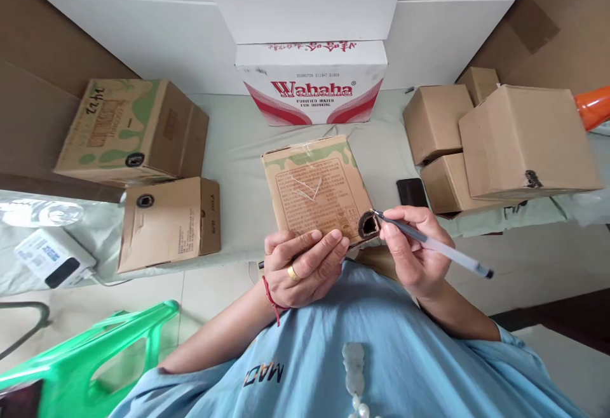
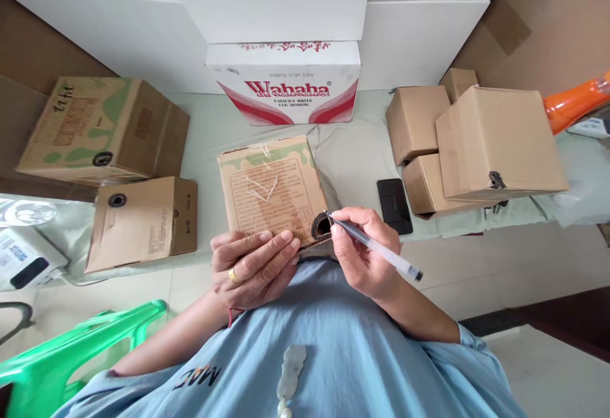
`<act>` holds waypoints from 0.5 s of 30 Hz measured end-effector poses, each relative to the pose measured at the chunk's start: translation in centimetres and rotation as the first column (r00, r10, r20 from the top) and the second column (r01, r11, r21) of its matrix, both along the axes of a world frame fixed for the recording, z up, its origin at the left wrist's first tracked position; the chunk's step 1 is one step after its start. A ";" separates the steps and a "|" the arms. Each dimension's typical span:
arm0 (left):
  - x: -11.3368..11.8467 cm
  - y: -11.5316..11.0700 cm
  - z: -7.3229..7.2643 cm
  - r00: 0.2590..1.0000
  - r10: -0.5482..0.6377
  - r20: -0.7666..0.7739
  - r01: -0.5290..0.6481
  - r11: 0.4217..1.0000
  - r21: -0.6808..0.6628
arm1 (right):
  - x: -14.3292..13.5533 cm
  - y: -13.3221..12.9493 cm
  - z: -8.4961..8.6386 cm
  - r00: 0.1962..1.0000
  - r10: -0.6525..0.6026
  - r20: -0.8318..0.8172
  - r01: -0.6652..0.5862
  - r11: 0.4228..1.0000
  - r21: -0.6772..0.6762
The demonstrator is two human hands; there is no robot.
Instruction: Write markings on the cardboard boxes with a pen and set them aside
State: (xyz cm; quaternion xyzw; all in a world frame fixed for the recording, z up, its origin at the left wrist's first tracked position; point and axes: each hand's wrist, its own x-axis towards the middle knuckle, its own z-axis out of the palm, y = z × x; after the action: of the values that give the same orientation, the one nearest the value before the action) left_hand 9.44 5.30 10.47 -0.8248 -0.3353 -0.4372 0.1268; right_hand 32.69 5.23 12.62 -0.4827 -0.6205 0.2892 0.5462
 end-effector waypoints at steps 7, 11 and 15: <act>0.3 -0.2 -0.7 0.998 0.038 0.047 -0.038 0.999 0.012 | -0.5 -0.3 0.2 0.989 -0.082 0.123 0.070 0.992 0.101; 0.5 0.0 -0.7 0.998 0.040 0.057 -0.042 0.999 0.027 | -0.8 0.1 1.0 0.963 -0.099 0.249 0.067 0.989 0.134; 0.9 0.0 -0.9 0.992 0.044 0.119 -0.046 0.999 0.014 | -0.8 0.2 1.4 0.950 -0.065 0.304 0.021 0.989 0.144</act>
State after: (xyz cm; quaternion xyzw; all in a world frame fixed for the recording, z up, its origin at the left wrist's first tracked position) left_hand 10.31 5.31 9.60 -0.7885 -0.3570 -0.4853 0.1235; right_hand 31.88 5.47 14.03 -0.4962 -0.7060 0.1547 0.4811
